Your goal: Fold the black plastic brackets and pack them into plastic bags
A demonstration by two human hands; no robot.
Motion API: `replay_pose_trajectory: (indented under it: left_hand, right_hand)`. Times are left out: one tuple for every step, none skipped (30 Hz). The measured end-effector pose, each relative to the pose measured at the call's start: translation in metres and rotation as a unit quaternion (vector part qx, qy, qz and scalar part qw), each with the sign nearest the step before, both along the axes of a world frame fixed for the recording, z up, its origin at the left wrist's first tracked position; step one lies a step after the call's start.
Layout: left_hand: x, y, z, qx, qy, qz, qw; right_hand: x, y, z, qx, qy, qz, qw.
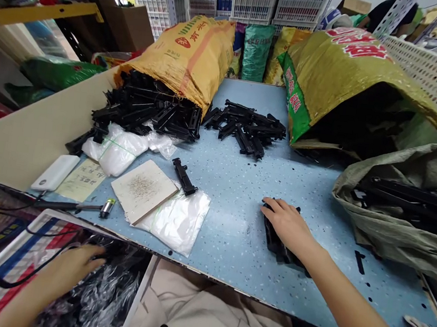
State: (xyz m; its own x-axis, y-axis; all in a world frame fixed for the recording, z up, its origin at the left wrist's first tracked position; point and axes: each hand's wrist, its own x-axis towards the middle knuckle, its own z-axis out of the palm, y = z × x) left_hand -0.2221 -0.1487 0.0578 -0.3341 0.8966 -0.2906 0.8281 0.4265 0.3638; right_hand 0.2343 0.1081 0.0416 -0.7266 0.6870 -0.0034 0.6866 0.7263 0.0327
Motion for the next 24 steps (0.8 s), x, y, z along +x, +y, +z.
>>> replay_pose_trajectory:
  left_hand:
    - [0.024,0.017,-0.001,0.024,-0.081,-0.046,0.995]
    - [0.051,0.034,-0.001,0.052,-0.145,-0.076,0.985]
    - [0.078,0.052,-0.003,0.092,-0.182,-0.093,0.975]
    - [0.102,0.069,-0.006,0.146,-0.18,-0.085,0.969]
    - [0.122,0.084,-0.01,0.196,-0.153,-0.068,0.966]
    - [0.137,0.098,-0.015,0.221,-0.144,-0.057,0.963]
    - [0.146,0.11,-0.021,0.232,-0.142,-0.044,0.961]
    - [0.149,0.119,-0.026,0.235,-0.144,-0.033,0.961]
    - [0.148,0.125,-0.031,0.231,-0.153,-0.024,0.961]
    - [0.143,0.13,-0.035,0.225,-0.165,-0.014,0.96]
    - [0.136,0.133,-0.037,0.22,-0.177,-0.004,0.959]
    - [0.129,0.135,-0.038,0.215,-0.19,0.007,0.958]
    - [0.121,0.136,-0.039,0.209,-0.206,0.017,0.956]
    - [0.114,0.137,-0.038,0.202,-0.225,0.026,0.953]
    - [0.109,0.139,-0.038,0.194,-0.244,0.031,0.95]
    - [0.105,0.14,-0.037,0.185,-0.262,0.035,0.946]
    - [0.102,0.141,-0.036,0.176,-0.279,0.036,0.943]
    - [0.101,0.142,-0.036,0.169,-0.292,0.037,0.941]
    - [0.101,0.143,-0.036,0.166,-0.299,0.039,0.939]
    - [0.103,0.143,-0.036,0.165,-0.3,0.042,0.939]
    - [0.105,0.141,-0.036,0.168,-0.295,0.046,0.939]
    - [0.109,0.139,-0.036,0.174,-0.288,0.05,0.94]
    - [0.114,0.136,-0.035,0.18,-0.279,0.054,0.942]
    - [0.119,0.132,-0.034,0.189,-0.265,0.053,0.944]
  right_hand:
    - [-0.004,0.003,0.002,0.007,-0.012,0.017,1.0]
    - [-0.01,0.004,0.004,0.007,-0.016,0.032,0.999]
    - [-0.017,0.003,0.006,0.002,-0.015,0.047,0.999]
    - [-0.024,0.002,0.008,-0.009,-0.011,0.063,0.998]
    - [-0.029,-0.001,0.008,-0.024,-0.007,0.076,0.997]
    - [-0.034,-0.004,0.007,-0.04,-0.004,0.084,0.996]
    - [-0.036,-0.007,0.006,-0.055,0.0,0.083,0.995]
    - [-0.036,-0.01,0.004,-0.071,0.006,0.073,0.995]
    - [-0.035,-0.013,0.001,-0.09,0.018,0.051,0.994]
    - [-0.032,-0.017,-0.001,-0.115,0.038,0.022,0.992]
    - [-0.03,-0.021,-0.003,-0.149,0.067,-0.012,0.986]
    - [-0.03,-0.025,-0.004,-0.194,0.107,-0.048,0.974]
    - [-0.031,-0.03,-0.005,-0.247,0.157,-0.083,0.953]
    - [-0.035,-0.035,-0.005,-0.306,0.212,-0.114,0.921]
    - [-0.041,-0.041,-0.005,-0.368,0.269,-0.138,0.879]
    - [-0.05,-0.048,-0.005,-0.426,0.325,-0.153,0.83]
    - [-0.061,-0.054,-0.005,-0.48,0.376,-0.162,0.776]
    - [-0.074,-0.06,-0.005,-0.526,0.419,-0.167,0.721]
    - [-0.087,-0.065,-0.005,-0.563,0.454,-0.17,0.669]
    - [-0.099,-0.069,-0.005,-0.592,0.482,-0.173,0.623]
    - [-0.11,-0.072,-0.005,-0.612,0.504,-0.175,0.584]
    - [-0.119,-0.074,-0.006,-0.626,0.52,-0.175,0.554]
    - [-0.126,-0.075,-0.006,-0.637,0.532,-0.172,0.53]
    - [-0.131,-0.075,-0.007,-0.645,0.541,-0.168,0.513]
